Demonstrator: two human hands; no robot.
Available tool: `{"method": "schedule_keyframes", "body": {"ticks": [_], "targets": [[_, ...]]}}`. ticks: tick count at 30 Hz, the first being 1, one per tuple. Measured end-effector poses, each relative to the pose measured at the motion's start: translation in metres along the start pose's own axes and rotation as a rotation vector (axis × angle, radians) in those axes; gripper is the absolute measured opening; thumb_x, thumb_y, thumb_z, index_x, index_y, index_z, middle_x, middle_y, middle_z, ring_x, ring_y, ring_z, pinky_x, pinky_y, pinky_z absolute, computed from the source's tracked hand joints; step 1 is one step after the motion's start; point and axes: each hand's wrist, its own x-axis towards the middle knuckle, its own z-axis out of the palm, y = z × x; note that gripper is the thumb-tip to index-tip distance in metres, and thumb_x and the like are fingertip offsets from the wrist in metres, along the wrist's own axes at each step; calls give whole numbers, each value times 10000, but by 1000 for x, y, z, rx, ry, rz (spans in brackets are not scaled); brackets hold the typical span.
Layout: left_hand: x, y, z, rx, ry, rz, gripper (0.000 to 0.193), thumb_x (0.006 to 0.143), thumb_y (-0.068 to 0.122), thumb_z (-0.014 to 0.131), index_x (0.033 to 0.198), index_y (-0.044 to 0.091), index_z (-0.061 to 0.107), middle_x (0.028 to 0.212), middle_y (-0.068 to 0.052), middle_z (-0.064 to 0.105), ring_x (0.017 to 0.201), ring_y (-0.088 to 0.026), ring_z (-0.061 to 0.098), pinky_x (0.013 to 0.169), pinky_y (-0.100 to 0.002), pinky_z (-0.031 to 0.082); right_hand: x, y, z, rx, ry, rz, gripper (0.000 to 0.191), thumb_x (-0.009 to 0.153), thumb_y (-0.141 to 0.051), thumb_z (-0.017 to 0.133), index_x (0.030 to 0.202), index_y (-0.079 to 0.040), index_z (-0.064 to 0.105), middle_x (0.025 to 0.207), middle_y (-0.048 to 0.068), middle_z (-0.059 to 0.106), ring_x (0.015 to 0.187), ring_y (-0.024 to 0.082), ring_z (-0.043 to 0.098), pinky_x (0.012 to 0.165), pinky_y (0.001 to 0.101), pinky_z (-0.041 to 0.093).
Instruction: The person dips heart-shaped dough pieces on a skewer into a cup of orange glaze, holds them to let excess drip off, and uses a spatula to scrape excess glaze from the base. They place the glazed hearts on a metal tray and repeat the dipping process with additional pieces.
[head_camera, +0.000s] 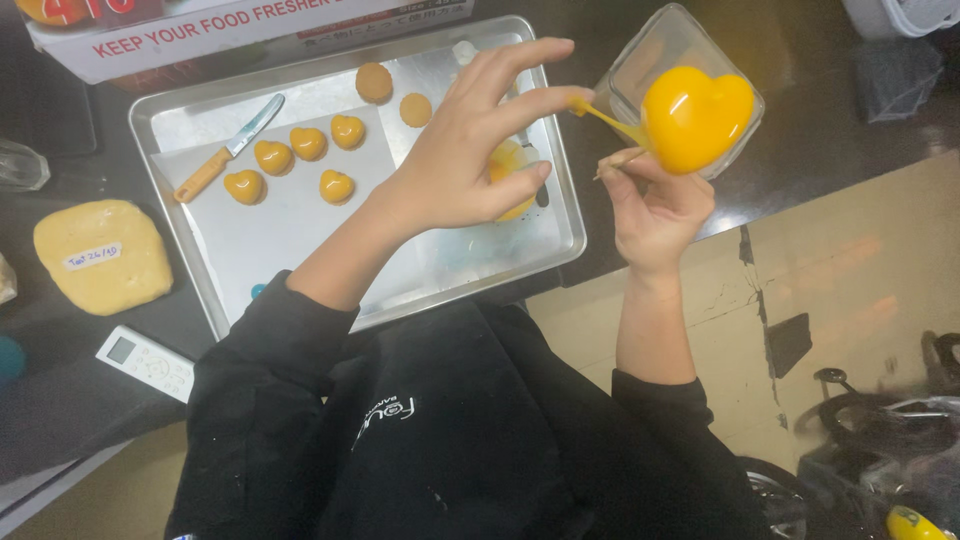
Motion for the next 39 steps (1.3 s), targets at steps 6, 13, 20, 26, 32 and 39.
{"method": "schedule_keyframes", "body": {"ticks": [6,13,20,26,32,39], "targets": [[1,2,-4,40,14,70,535,899,214,721,1414,182,580,1580,-94,381,1448,-320,413,1221,-460,360,-2,2,3,16,1,27,149,933,118,763,1010,63,647,963,150,698,910,227,705,825,315,580],[5,15,-4,-12,1,126,488,922,232,734,1374,144,574,1584,-86,367,1426,-323,416,1194,-439,389,3,-3,5,-93,-19,35,122,937,128,756,1000,61,676,975,131,710,891,201,695,848,287,555],[3,21,-4,-28,-7,126,489,913,229,725,1374,140,589,1573,-88,380,1406,-311,441,1175,-437,403,5,-2,6,-195,30,49,152,893,131,773,995,59,686,976,130,715,927,194,688,878,306,547],[-3,19,-1,-24,-39,109,491,908,226,720,1382,180,600,1558,-96,402,1396,-299,455,1150,-447,424,5,5,4,-139,86,90,132,911,136,742,995,59,676,978,123,716,900,188,718,846,300,579],[-4,4,-1,50,-28,26,573,864,208,720,1426,198,612,1597,-95,422,1458,-335,434,1219,-488,389,-2,6,-2,44,59,79,98,971,106,745,1019,65,671,992,138,720,915,206,699,834,296,583],[0,5,-5,79,-4,105,529,889,218,724,1401,182,592,1563,-96,391,1433,-330,405,1209,-479,354,-1,4,1,-86,-10,11,100,961,61,764,1005,63,674,976,132,720,931,205,709,901,312,567]]}}
